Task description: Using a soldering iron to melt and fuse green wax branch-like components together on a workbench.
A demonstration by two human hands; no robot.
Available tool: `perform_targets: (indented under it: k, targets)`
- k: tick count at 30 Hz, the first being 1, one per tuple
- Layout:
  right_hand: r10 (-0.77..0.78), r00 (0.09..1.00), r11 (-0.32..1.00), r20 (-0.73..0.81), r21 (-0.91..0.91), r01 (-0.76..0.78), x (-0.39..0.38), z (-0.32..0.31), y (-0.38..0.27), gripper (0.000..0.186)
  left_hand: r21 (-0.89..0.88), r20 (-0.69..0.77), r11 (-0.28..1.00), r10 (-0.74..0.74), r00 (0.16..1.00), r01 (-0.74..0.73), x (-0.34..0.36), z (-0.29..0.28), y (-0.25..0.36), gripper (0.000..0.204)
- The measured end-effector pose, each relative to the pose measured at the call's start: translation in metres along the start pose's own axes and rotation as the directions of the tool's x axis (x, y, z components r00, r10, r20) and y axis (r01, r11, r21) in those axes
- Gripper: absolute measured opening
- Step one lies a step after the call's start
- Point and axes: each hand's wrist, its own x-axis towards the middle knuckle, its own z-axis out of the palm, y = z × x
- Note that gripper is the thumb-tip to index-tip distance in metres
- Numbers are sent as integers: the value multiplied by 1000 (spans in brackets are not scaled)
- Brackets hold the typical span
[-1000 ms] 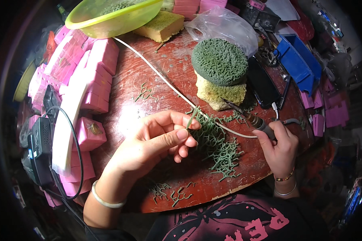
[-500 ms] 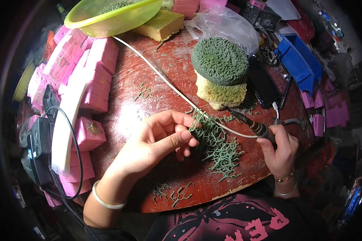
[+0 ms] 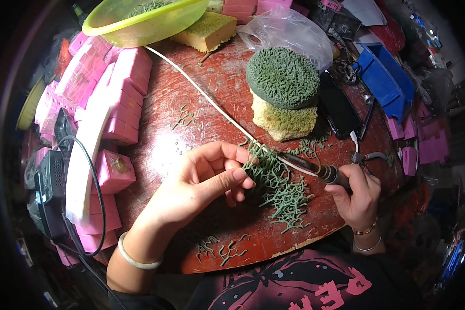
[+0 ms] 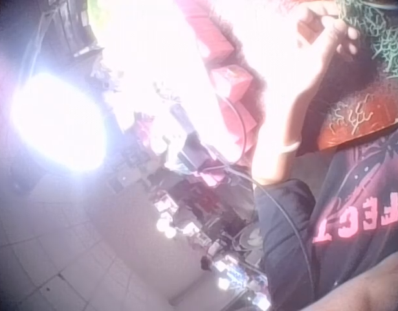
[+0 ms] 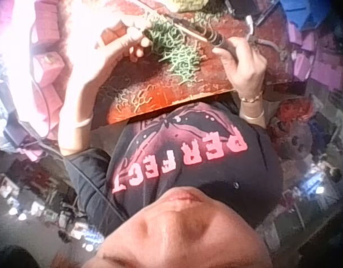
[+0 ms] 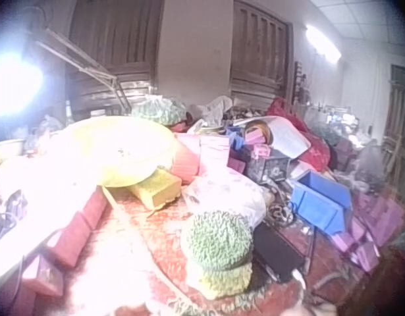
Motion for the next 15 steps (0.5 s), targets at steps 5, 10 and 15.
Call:
perform_targets:
  k: [5, 10, 15]
  targets:
    - [176, 983, 984, -45, 7, -175, 2, 3, 0, 29, -10, 7, 1000, 25, 1000, -25, 0, 0, -1, 21]
    - [203, 979, 979, -14, -24, -203, 4, 3, -1, 29, -15, 7, 1000, 21, 1000, -21, 0, -1, -1, 21]
    - [141, 987, 990, -73, -10, -142, 2, 3, 1, 30, -18, 26, 999, 30, 999, -30, 0, -1, -1, 21]
